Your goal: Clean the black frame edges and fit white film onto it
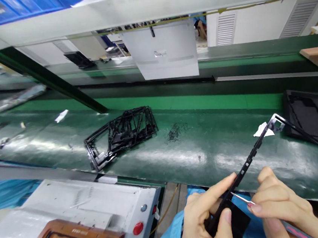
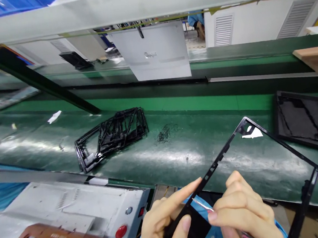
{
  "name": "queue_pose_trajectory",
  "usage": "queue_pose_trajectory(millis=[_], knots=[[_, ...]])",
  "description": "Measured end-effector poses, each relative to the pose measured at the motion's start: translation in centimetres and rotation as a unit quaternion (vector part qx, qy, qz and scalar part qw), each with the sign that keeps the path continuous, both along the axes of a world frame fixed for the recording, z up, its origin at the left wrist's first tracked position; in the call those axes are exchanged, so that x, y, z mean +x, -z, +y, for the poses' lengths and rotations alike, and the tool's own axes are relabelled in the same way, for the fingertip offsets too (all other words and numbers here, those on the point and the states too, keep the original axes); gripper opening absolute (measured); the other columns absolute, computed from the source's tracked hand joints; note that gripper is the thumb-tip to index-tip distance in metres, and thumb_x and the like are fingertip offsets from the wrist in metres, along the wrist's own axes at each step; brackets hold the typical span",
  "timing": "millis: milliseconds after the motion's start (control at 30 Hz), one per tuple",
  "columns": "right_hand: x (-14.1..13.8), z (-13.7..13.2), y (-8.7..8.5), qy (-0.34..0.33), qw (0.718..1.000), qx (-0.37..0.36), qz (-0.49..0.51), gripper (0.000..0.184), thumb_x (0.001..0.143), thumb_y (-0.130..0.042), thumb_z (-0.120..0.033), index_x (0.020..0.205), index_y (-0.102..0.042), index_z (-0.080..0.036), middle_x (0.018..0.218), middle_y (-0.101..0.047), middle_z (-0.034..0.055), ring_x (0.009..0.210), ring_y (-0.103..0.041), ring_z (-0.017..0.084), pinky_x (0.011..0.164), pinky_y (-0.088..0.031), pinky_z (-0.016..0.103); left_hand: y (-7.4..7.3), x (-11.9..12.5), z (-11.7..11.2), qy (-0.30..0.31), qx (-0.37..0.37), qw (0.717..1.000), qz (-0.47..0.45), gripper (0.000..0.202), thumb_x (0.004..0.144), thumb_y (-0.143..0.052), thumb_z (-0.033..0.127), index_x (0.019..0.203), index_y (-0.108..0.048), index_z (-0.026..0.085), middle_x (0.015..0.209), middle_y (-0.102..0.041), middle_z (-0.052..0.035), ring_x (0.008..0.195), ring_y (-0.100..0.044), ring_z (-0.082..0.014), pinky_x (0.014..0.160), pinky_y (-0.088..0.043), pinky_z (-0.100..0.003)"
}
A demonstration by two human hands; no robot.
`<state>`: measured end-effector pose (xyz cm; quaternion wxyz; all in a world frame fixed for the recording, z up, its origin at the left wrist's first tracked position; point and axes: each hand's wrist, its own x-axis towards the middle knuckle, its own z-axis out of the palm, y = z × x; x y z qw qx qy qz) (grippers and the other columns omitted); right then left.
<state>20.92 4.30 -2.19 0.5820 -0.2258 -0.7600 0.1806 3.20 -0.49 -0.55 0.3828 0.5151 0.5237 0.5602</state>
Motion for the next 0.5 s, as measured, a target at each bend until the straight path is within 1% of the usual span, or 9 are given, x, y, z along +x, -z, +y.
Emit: queue_pose_trajectory(millis=[67, 133, 233, 300, 400, 500], knots=[[-0.5, 0.2, -0.5, 0.002, 1.000, 0.003, 0.013, 0.026, 0.097, -0.050, 0.004, 0.109, -0.070, -0.007, 0.086, -0.066, 0.0080, 0.072, -0.057, 0.016, 0.067, -0.040, 0.036, 0.1, -0.2, 0.0, 0.009, -0.015, 1.000, 0.011, 0.040, 0.101, -0.068, 0.026, 0.138, -0.078, 0.034, 0.074, -0.062, 0.0003, 0.071, -0.056, -0.0125, 0.076, -0.052, -0.019], [-1.0, 0.4, -1.2, 0.007, 1.000, -0.003, 0.027, 0.025, 0.095, -0.051, 0.004, 0.106, -0.070, -0.008, 0.083, -0.065, 0.0066, 0.070, -0.057, 0.015, 0.065, -0.040, 0.035, 0.2, -0.4, 0.0, 0.012, -0.031, 0.999, 0.023, 0.037, 0.102, -0.068, 0.033, 0.137, -0.079, 0.033, 0.078, -0.066, -0.0012, 0.071, -0.057, -0.0126, 0.077, -0.053, -0.019], [-1.2, 0.7, -1.8, -0.024, 1.000, -0.016, 0.008, 0.029, 0.089, -0.052, 0.007, 0.105, -0.071, -0.009, 0.082, -0.067, 0.0057, 0.069, -0.060, 0.014, 0.066, -0.045, 0.036, 0.6, -0.6, 0.0, 0.026, -0.056, 0.997, 0.039, 0.037, 0.104, -0.066, 0.043, 0.137, -0.079, 0.032, 0.084, -0.070, -0.0033, 0.073, -0.059, -0.0134, 0.080, -0.054, -0.021], [-1.0, 0.7, -1.6, -0.026, 1.000, -0.016, 0.007, 0.034, 0.086, -0.050, 0.008, 0.108, -0.071, -0.009, 0.084, -0.067, 0.0066, 0.071, -0.061, 0.015, 0.067, -0.045, 0.037, 0.9, -0.6, -0.1, 0.039, -0.071, 0.996, 0.043, 0.042, 0.106, -0.062, 0.049, 0.140, -0.078, 0.029, 0.086, -0.069, -0.0056, 0.075, -0.061, -0.0146, 0.082, -0.055, -0.022], [-0.6, 0.5, -0.7, -0.016, 0.999, -0.020, 0.026, 0.038, 0.085, -0.049, 0.008, 0.110, -0.071, -0.009, 0.087, -0.067, 0.0076, 0.074, -0.060, 0.016, 0.070, -0.044, 0.039, 1.3, -0.6, -0.1, 0.050, -0.105, 0.993, 0.026, 0.049, 0.107, -0.059, 0.055, 0.144, -0.076, 0.027, 0.089, -0.066, -0.0081, 0.074, -0.063, -0.0151, 0.079, -0.058, -0.023], [-0.5, 0.3, 0.1, -0.039, 0.998, -0.036, 0.026, 0.041, 0.082, -0.050, 0.010, 0.111, -0.072, -0.008, 0.089, -0.067, 0.0077, 0.076, -0.059, 0.016, 0.074, -0.045, 0.040, 1.6, -0.7, -0.1, 0.052, -0.124, 0.991, 0.003, 0.050, 0.106, -0.061, 0.057, 0.143, -0.076, 0.028, 0.089, -0.065, -0.0082, 0.076, -0.064, -0.0155, 0.081, -0.059, -0.023]])
